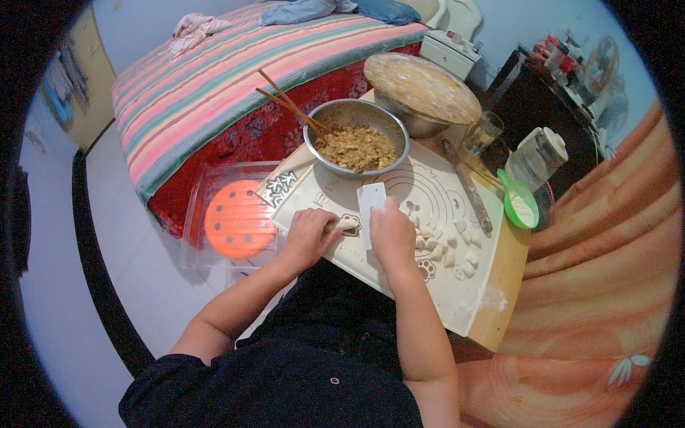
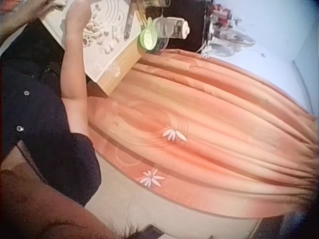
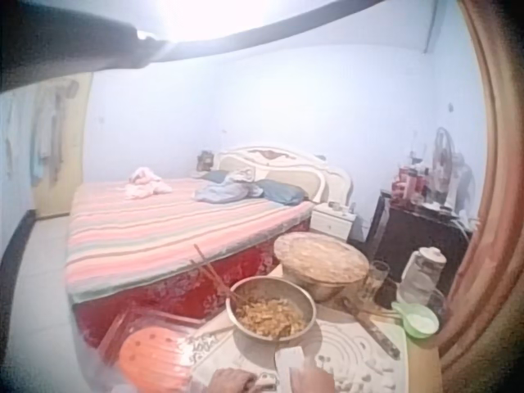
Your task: The person rolls a long dough log on a silicone mat, cuts it into small pieces, and shapes each piece into a round dumpling wrapper. A bowl of filling and a rolling pin are visible nearby.
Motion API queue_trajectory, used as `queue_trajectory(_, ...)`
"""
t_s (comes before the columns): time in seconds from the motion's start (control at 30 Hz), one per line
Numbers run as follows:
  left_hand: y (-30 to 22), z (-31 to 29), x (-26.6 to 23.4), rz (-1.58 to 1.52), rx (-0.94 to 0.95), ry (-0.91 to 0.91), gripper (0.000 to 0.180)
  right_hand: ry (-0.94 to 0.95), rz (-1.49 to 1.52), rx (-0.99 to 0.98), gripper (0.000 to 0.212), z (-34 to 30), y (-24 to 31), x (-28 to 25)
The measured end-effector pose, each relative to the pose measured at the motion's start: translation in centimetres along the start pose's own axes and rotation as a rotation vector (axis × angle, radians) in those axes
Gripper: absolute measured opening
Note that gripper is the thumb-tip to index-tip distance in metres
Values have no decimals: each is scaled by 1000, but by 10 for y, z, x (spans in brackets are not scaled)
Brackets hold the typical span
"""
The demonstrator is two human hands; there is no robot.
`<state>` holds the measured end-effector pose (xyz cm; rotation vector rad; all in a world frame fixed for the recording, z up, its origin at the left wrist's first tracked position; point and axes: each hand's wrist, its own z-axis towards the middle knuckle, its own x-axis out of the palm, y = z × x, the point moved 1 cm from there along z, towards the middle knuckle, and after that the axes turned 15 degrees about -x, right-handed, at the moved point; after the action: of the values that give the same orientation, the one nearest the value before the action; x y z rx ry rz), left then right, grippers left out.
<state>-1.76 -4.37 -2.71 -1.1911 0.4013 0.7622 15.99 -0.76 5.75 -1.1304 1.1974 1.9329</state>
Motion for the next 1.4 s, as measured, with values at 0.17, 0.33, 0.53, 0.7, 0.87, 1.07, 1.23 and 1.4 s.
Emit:
queue_trajectory(0.17,0,0,3,19,36,-79,23,79,3,-93,25,-2,11,9)
queue_trajectory(0.33,4,1,5,-2,47,-77,23,120,6,-90,25,0,11,16)
queue_trajectory(0.53,8,0,4,-15,72,-61,23,147,29,-92,24,7,9,38)
queue_trajectory(0.7,10,-1,3,28,125,-27,23,98,17,-33,28,18,18,49)
queue_trajectory(0.87,15,-5,-7,75,83,72,23,-21,103,80,32,5,-14,27)
queue_trajectory(1.07,3,0,-12,103,129,74,35,-423,236,156,32,-51,-67,-73)
queue_trajectory(1.23,-22,21,32,47,107,169,33,-524,245,237,31,-99,-92,-106)
queue_trajectory(1.4,-60,61,86,-57,62,161,26,-628,262,364,30,-136,-123,-103)
